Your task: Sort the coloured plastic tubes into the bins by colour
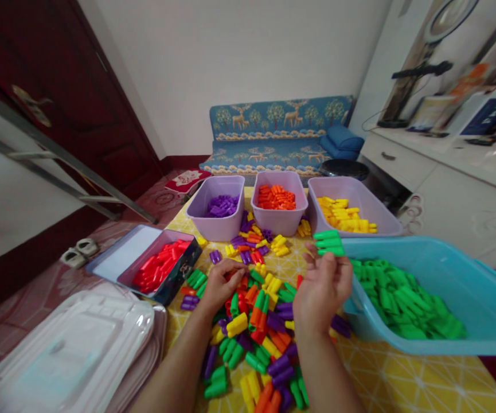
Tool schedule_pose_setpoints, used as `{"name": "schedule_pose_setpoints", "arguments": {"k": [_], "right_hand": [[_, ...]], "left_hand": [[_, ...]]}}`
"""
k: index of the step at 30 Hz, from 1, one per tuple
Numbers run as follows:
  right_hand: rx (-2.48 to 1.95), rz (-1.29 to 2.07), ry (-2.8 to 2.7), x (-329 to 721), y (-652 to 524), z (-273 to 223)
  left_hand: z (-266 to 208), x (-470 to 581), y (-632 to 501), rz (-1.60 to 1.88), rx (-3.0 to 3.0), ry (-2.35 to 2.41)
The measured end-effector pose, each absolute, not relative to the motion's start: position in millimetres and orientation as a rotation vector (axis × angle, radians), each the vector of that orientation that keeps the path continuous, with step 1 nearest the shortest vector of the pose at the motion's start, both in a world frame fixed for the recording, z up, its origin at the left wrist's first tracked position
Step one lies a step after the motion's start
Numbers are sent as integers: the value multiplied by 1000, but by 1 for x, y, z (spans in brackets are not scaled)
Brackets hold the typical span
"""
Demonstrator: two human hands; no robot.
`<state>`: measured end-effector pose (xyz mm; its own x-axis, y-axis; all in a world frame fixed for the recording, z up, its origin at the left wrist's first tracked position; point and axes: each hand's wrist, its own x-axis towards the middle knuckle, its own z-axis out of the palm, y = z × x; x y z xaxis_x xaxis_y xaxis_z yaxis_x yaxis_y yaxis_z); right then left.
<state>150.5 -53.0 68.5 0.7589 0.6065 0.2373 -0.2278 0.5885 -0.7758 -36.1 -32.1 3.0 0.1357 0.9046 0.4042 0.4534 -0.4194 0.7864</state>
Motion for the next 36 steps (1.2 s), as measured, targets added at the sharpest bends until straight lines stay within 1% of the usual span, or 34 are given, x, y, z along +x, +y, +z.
{"name": "schedule_pose_setpoints", "arguments": {"k": [2, 5, 9, 11, 13, 16, 19, 21, 25, 28, 30, 34, 36], "right_hand": [[-703, 538, -417, 161, -52, 78], [-674, 607, -344, 171, -54, 85], [-829, 686, -472, 172, -53, 75], [-1018, 721, -671, 173, -48, 61], [-1241, 744, -991, 174, -42, 45], [-1443, 645, -1568, 175, -38, 24], [-1468, 591, -1963, 169, -41, 15], [-1484, 610, -2072, 163, -44, 12], [-1562, 513, -2084, 154, -41, 5], [-1567, 483, -2009, 154, -35, 1], [-1538, 516, -1897, 156, -32, 0], [-1489, 610, -1589, 162, -30, 2], [-1497, 646, -1544, 164, -29, 0]], "left_hand": [[2, -36, -31, 1228, 1947, 1293], [2, -36, -31, 1221, 1954, 1292], [4, -36, -33, 1253, 1983, 1288], [5, -38, -35, 1309, 2001, 1420], [5, -41, -36, 1343, 1990, 1668], [5, -46, -36, 1250, 1954, 1949], [3, -47, -34, 1109, 1989, 1892], [2, -46, -34, 1067, 2030, 1759], [1, -43, -32, 1046, 2059, 1579], [3, -43, -32, 1123, 1994, 1547], [5, -45, -33, 1283, 1931, 1534], [5, -49, -40, 1716, 1738, 1536], [3, -50, -46, 1773, 1723, 1497]]}}
